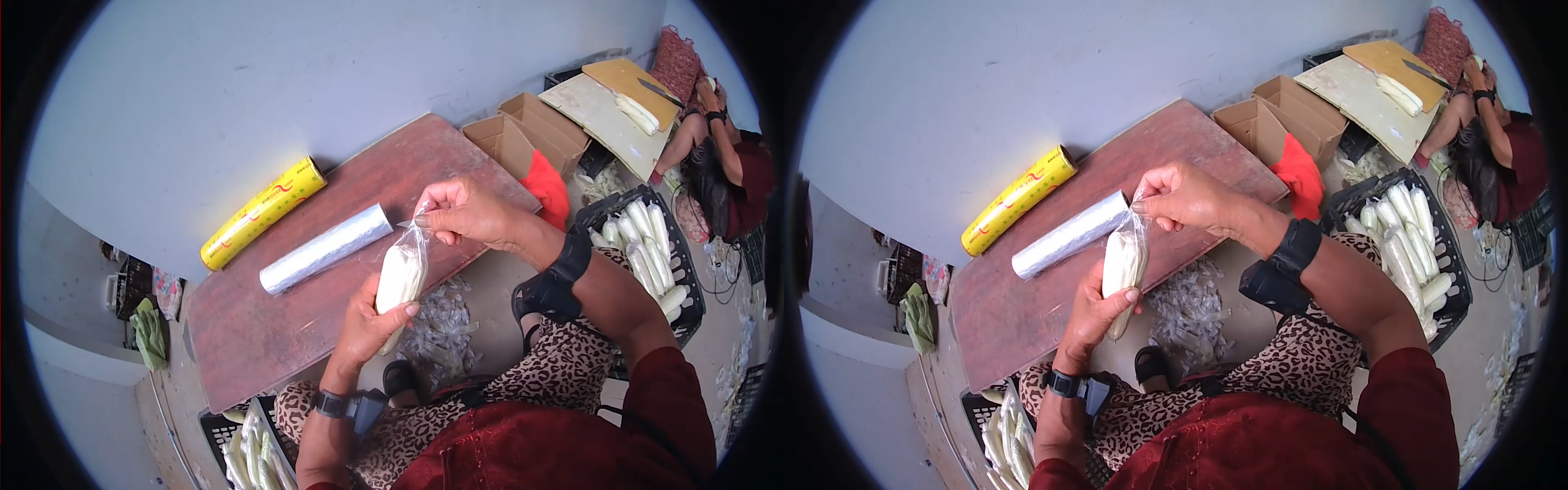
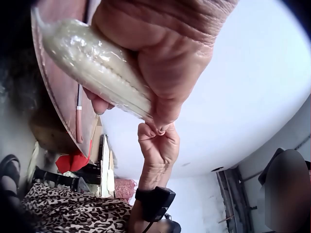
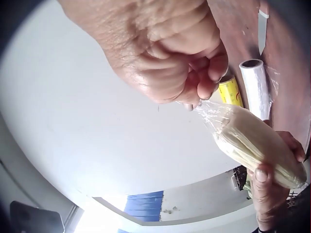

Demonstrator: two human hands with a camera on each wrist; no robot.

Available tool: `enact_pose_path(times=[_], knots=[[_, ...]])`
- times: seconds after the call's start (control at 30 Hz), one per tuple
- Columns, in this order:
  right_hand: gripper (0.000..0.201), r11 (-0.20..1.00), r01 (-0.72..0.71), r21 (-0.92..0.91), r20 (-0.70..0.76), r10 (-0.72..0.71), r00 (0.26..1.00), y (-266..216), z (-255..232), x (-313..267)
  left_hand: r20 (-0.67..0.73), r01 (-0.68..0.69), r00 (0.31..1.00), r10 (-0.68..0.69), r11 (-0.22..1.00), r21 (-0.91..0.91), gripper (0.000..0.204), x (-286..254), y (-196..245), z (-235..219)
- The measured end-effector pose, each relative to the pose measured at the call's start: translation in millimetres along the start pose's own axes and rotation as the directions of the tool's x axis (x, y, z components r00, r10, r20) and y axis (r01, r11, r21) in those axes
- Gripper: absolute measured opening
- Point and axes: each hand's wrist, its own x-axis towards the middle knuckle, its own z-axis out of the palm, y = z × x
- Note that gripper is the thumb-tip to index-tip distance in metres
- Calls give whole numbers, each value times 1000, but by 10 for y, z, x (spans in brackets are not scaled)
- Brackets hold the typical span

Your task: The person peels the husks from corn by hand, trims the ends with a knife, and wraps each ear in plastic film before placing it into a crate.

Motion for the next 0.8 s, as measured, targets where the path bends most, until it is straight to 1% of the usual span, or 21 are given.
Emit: enact_pose_path(times=[0.1, 0.3, 0.4, 0.5, 0.53, 0.6, 0.63, 0.7, 0.73, 0.8], knots=[[7, 997, 11, 82, -41, -7, 999, -47, -40, -12, 42, 44, 998, -42, 997, -57, 41, -41, 64, 36], [8, 990, 36, 134, -91, -24, 996, -143, -128, -31, 50, 27, 998, -22, 996, -81, 42, -70, 92, 48], [9, 990, 70, 124, -159, -50, 986, -153, -171, -27, 36, 22, 999, -19, 996, -89, 41, -73, 96, 5], [12, 954, 147, 260, -269, -74, 960, -178, -283, -26, 33, 33, 999, -28, 984, -175, 40, -80, 63, -33], [21, 938, 145, 314, -187, -88, 978, -188, -353, -37, 32, 23, 999, -18, 983, -180, 42, -86, 52, -48], [33, 942, 83, 326, -131, -42, 990, -205, -305, -67, 34, 8, 999, -1, 982, -191, 46, -100, 36, -74], [39, 943, 50, 330, -103, -17, 995, -226, -252, -89, 64, 26, 998, -11, 971, -238, 45, -104, 35, -92], [56, 951, -19, 308, 27, 11, 1000, -235, -148, -116, 126, 68, 992, -28, 942, -329, 43, -112, 30, -133], [64, 954, -53, 296, 90, 27, 996, -227, -104, -126, 155, 83, 987, -31, 936, -341, 44, -112, 19, -142], [73, 975, -19, 222, 168, -19, 986, -188, -51, -103, 213, 112, 976, -34, 926, -362, 47, -106, 12, -153]])
